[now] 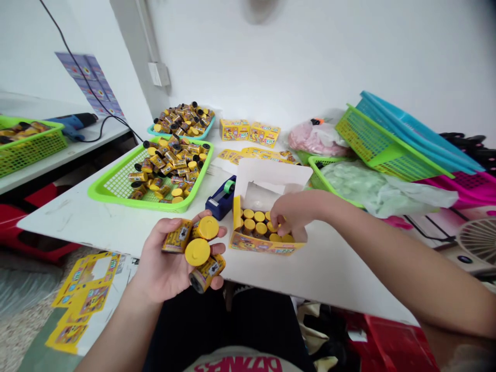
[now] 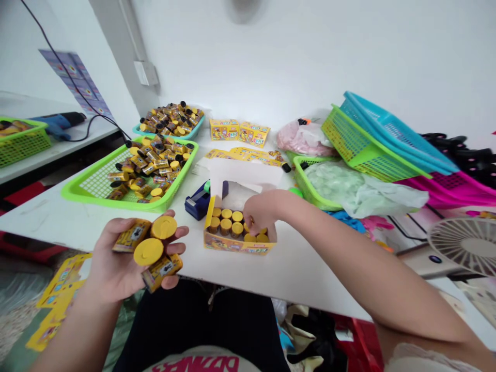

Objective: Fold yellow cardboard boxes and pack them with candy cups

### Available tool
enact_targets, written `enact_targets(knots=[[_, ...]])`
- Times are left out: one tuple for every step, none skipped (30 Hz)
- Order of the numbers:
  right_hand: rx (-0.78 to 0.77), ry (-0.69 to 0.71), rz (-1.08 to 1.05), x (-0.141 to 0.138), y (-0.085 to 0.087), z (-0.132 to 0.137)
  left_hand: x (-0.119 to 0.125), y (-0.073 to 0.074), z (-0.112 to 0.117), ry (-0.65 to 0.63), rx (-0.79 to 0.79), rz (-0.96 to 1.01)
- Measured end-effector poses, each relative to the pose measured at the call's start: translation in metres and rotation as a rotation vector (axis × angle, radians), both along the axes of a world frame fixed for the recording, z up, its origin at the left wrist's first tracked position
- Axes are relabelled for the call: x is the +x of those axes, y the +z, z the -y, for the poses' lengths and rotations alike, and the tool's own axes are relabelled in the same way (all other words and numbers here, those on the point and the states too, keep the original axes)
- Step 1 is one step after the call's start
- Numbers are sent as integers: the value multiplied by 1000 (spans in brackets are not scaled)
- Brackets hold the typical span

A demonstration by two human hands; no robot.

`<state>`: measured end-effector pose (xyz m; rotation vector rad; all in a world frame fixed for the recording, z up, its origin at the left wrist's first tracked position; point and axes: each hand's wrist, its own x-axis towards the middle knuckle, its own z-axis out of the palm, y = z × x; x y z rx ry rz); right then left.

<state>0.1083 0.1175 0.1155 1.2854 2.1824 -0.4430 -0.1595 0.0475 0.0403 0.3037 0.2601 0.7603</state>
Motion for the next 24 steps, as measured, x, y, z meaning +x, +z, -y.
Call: enact_targets(knots=[[50, -8, -78, -3, 5, 6, 2, 0, 1, -3, 0, 6], [83, -21, -202, -7, 9, 15, 4, 0, 1, -11, 0, 14], [100, -38, -365, -12, 12, 24, 7, 0, 2, -22, -5, 24], [72, -66, -548, -18, 14, 35, 9, -1, 3, -44, -10, 35], [19, -102, -707, -25, 13, 46, 12, -1, 4, -71, -12, 44], [-26, -140, -828, -32, 10, 56, 15, -2, 4, -93, -10, 50], [-39, -171, -903, -39, 4, 65, 18, -2, 5, -102, -6, 53], [6, -184, -957, -45, -2, 73, 20, -1, 5, -96, -5, 52], [90, -173, -991, -50, -9, 79, 22, -1, 6, -85, -10, 46], [198, -131, -1012, -54, -15, 84, 23, 0, 7, -67, -20, 40], [301, -54, -1022, -56, -19, 86, 24, 0, 8, -55, -32, 36], [378, 52, -1012, -57, -22, 87, 24, 1, 9, -63, -43, 32], [418, 171, -980, -57, -22, 86, 25, 2, 10, -88, -51, 27], [430, 286, -935, -55, -21, 85, 25, 2, 10, -123, -54, 25], [428, 383, -885, -53, -19, 82, 25, 2, 11, -160, -54, 23], [422, 453, -837, -51, -16, 79, 24, 2, 11, -195, -55, 21], [416, 495, -796, -50, -14, 76, 24, 2, 11, -226, -58, 21], [411, 521, -773, -48, -12, 73, 25, 1, 11, -245, -62, 25], [402, 540, -761, -48, -11, 70, 25, 0, 10, -258, -65, 39], [394, 556, -763, -48, -11, 67, 25, -2, 10, -261, -73, 57], [389, 569, -771, -49, -12, 65, 25, -3, 9, -260, -84, 75], [391, 580, -787, -51, -13, 63, 25, -4, 9, -258, -95, 91], [400, 589, -806, -52, -13, 62, 25, -5, 8, -254, -103, 98], [416, 596, -829, -52, -13, 61, 24, -4, 8, -249, -110, 98]])
